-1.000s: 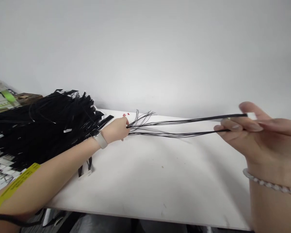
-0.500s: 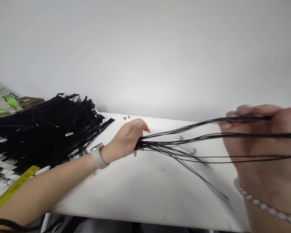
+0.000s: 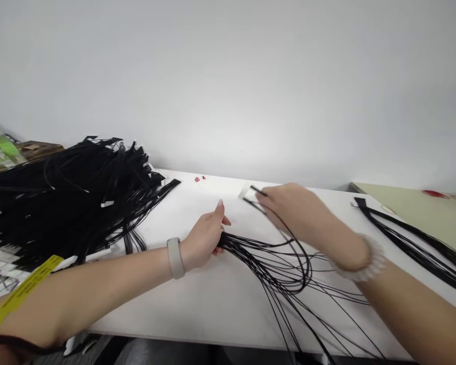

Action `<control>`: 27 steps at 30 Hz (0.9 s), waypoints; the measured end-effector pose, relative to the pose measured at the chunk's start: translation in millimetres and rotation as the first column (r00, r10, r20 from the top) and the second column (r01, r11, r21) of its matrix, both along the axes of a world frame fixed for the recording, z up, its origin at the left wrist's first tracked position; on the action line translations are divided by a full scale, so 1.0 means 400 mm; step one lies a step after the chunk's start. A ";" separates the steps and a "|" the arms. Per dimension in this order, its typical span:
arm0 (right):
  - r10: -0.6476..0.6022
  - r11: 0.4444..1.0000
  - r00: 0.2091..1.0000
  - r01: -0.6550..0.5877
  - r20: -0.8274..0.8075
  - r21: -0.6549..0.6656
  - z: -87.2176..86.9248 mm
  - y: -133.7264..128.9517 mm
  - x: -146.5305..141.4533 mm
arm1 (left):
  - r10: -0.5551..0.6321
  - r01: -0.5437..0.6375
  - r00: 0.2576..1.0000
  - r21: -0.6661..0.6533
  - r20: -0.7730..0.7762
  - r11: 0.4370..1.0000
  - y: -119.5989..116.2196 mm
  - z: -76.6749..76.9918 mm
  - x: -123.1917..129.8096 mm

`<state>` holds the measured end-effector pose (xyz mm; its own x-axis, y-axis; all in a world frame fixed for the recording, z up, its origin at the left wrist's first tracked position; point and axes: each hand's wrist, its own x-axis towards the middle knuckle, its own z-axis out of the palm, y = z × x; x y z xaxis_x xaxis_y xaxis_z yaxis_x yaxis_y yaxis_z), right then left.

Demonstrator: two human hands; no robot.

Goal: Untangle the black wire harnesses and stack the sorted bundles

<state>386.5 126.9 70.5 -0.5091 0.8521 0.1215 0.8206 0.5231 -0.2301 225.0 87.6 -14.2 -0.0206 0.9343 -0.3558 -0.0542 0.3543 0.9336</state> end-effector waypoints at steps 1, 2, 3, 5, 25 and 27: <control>0.000 1.000 0.998 -0.001 0.059 0.022 -0.026 0.002 -0.017 | 0.008 -0.008 1.000 -0.004 0.007 1.000 0.000 -0.004 0.002; 0.001 0.999 0.994 -0.005 0.114 0.037 -0.050 0.002 -0.031 | 0.014 -0.014 1.000 -0.007 0.014 1.000 0.001 -0.008 0.004; 0.003 0.999 0.987 -0.010 0.159 0.043 -0.072 0.002 -0.042 | 0.016 -0.016 1.000 -0.007 0.021 1.000 0.001 -0.011 0.006; 0.021 0.999 0.975 -0.030 0.220 0.037 -0.106 0.003 -0.055 | 0.006 -0.006 0.999 -0.001 0.035 1.000 0.002 -0.014 0.007; 0.005 0.977 1.000 0.002 -0.028 0.215 -0.134 0.074 0.161 | 0.057 -0.049 0.989 -0.063 0.139 0.997 0.004 -0.005 0.003; 0.087 0.984 0.995 -0.094 0.051 0.149 -0.108 0.038 0.155 | 0.079 -0.071 0.988 -0.065 0.134 0.995 0.004 -0.003 0.003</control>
